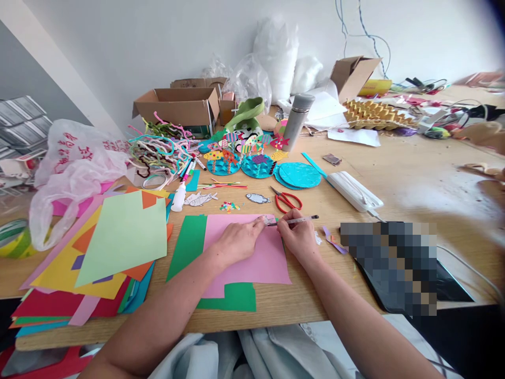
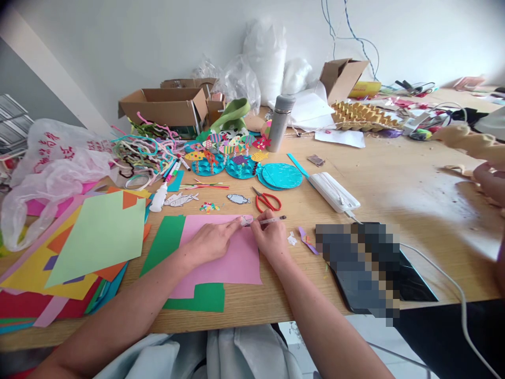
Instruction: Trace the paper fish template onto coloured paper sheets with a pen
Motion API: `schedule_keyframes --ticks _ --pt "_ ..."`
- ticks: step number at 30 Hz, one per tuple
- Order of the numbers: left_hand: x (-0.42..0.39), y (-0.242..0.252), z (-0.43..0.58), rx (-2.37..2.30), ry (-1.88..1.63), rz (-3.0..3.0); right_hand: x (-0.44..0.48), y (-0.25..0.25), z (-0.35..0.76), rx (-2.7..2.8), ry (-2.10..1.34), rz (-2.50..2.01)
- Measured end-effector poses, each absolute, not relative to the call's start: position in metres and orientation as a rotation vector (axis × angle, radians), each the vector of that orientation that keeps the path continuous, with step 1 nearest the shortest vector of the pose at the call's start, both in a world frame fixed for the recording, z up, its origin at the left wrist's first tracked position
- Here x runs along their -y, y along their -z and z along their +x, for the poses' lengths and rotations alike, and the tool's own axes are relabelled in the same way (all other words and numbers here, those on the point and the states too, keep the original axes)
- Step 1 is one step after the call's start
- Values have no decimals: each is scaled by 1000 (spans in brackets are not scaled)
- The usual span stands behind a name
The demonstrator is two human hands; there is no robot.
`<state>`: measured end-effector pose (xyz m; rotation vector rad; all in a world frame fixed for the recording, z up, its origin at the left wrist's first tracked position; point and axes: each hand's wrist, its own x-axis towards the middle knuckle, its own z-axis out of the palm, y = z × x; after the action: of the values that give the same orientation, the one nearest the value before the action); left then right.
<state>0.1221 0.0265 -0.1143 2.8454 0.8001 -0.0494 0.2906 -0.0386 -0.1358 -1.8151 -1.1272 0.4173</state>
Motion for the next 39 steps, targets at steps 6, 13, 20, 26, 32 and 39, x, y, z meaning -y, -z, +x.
schedule_keyframes --ticks 6,13,20,26,32,39 --pt "-26 115 122 -759 -21 2846 38 136 290 1115 -429 -1813" --pt "-27 117 123 -729 -28 2836 36 139 292 1088 -431 -1812" --pt "-26 116 123 -736 -6 2837 36 141 294 1081 -443 -1809" --pt "-27 117 123 -730 -6 2837 36 139 293 1081 -412 -1839" --pt "-26 117 123 -753 17 2865 36 138 292 1099 -324 -1863" --pt "-25 119 125 -785 8 2915 36 135 292 1097 -287 -1879"
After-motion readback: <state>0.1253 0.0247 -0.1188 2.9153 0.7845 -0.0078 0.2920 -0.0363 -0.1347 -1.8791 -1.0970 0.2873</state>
